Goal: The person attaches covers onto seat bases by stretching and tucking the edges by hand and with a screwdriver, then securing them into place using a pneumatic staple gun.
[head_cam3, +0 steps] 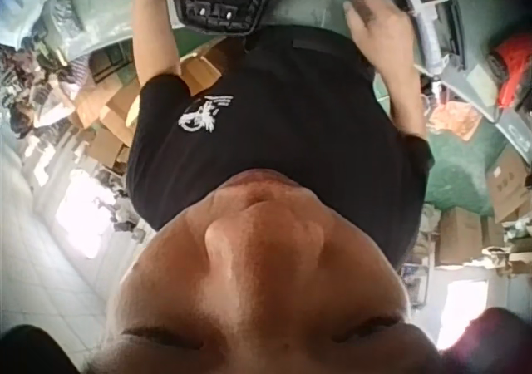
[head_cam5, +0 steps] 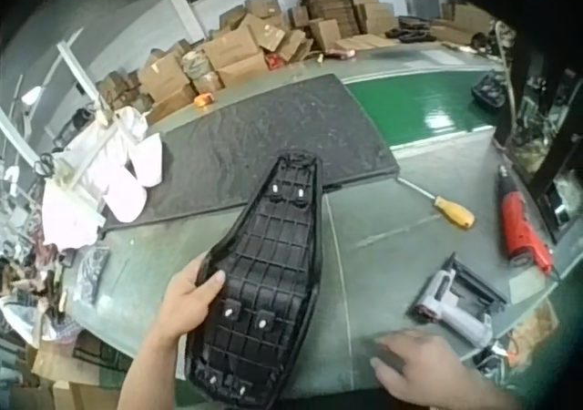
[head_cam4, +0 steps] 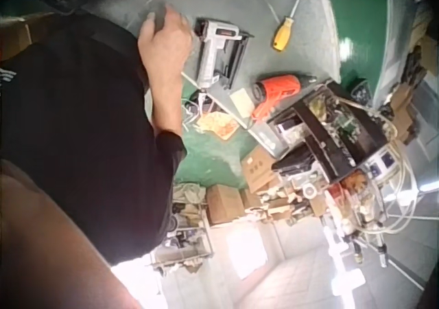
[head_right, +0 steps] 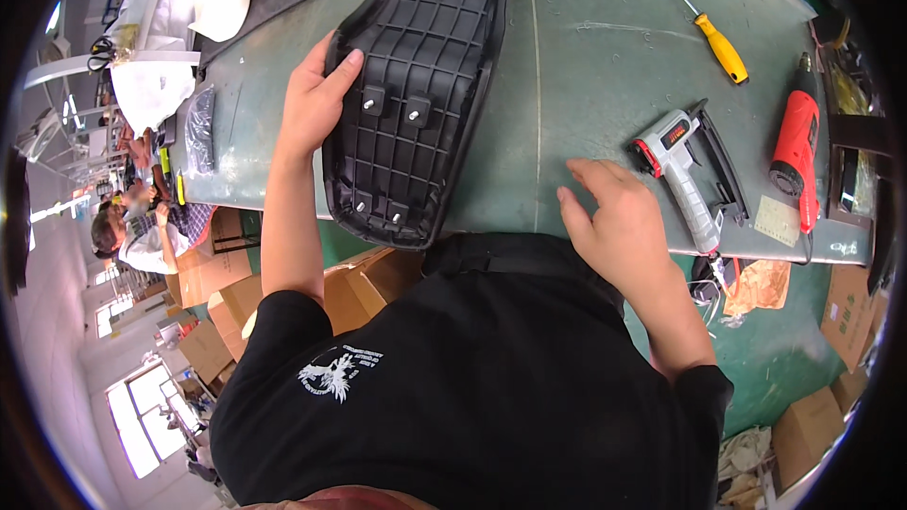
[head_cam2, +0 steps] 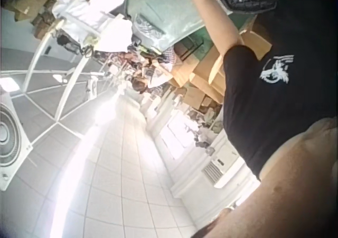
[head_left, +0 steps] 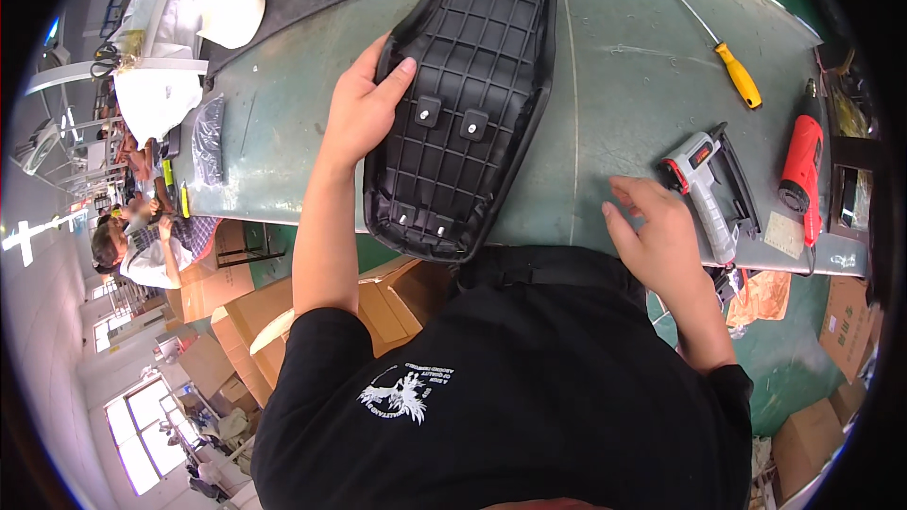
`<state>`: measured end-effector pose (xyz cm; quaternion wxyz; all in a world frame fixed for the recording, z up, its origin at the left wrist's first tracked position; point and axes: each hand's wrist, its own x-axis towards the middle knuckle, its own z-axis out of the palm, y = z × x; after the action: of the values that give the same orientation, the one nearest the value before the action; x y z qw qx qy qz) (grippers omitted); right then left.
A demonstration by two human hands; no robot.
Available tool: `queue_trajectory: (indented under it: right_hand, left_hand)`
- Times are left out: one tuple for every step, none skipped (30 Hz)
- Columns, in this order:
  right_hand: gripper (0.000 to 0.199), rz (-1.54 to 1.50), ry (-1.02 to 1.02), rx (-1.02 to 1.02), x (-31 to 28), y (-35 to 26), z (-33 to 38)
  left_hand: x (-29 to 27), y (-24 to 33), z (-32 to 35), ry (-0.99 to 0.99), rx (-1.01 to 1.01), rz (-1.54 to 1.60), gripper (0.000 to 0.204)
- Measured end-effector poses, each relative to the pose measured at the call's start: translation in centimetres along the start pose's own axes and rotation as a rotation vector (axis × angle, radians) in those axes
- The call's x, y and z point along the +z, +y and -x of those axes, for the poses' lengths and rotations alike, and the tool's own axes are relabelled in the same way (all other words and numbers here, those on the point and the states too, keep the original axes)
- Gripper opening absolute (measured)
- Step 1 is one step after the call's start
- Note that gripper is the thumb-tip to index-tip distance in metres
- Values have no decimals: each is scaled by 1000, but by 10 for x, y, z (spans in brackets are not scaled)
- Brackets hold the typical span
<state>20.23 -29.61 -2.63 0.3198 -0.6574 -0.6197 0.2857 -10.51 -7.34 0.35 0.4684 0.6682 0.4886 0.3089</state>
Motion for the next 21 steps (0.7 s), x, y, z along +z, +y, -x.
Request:
queue_trajectory:
  right_hand:
    - [28, -48, -9, 8, 2, -2, -3]
    - [28, -38, -10, 0, 1, -6, -6]
    - [36, -166, -47, 37, 2, -10, -10]
    - [44, -293, -85, 71, 4, -14, -15]
    - [44, -273, -67, 71, 8, -15, -19]
    - [55, -462, -58, 65, 13, -16, -25]
    - [66, -651, -50, 57, 14, -19, -32]
    - [85, -732, -136, 12, 8, -25, -42]
    - [85, -716, -137, -8, 7, -32, -47]
    - [88, -748, -107, -81, 6, -40, -51]
    - [91, -786, -96, -144, 5, -49, -53]
    - [95, -841, -134, -151, -5, -59, -56]
    - [95, -693, -119, -179, -11, -47, -58]
    - [94, -640, -134, -183, -22, -48, -57]
    - [93, -595, -160, -194, -33, -51, -60]
    - [88, -624, -189, -188, -41, -50, -65]
    - [84, -651, -219, -175, -49, -48, -69]
    - [74, -611, -209, -171, -58, -52, -74]
    - [64, -571, -202, -168, -67, -55, -82]
    - [52, -473, -195, -187, -80, -50, -91]
    - [42, -360, -155, -182, -97, -48, -95]
  left_hand:
    - [3, 6, 6, 3, 1, 7, 46]
    - [6, 13, 13, 53, 21, 35, 47]
    - [11, 20, 18, 100, 46, 64, 47]
    - [18, 30, 24, 108, 58, 74, 47]
    - [30, 40, 28, 167, 106, 37, 46]
    - [37, 49, 34, 242, 157, -4, 45]
    - [41, 50, 40, 262, 216, 11, 44]
    - [47, 51, 47, 285, 233, 116, 45]
    - [54, 49, 57, 311, 244, 220, 46]
    - [60, 46, 65, 324, 261, 232, 46]
    - [64, 43, 76, 355, 290, 356, 49]
    - [68, 41, 83, 386, 318, 479, 52]
    - [74, 40, 85, 410, 310, 486, 52]
    - [78, 39, 92, 387, 383, 475, 56]
    - [76, 36, 99, 373, 453, 452, 61]
    - [67, 32, 101, 318, 578, 243, 71]
    - [60, 34, 104, 242, 646, 236, 80]
    - [53, 35, 105, 229, 705, 192, 88]
    - [48, 32, 107, 216, 760, 148, 96]
    - [50, 27, 110, 234, 732, 159, 96]
    - [56, 25, 108, 241, 771, 194, 106]
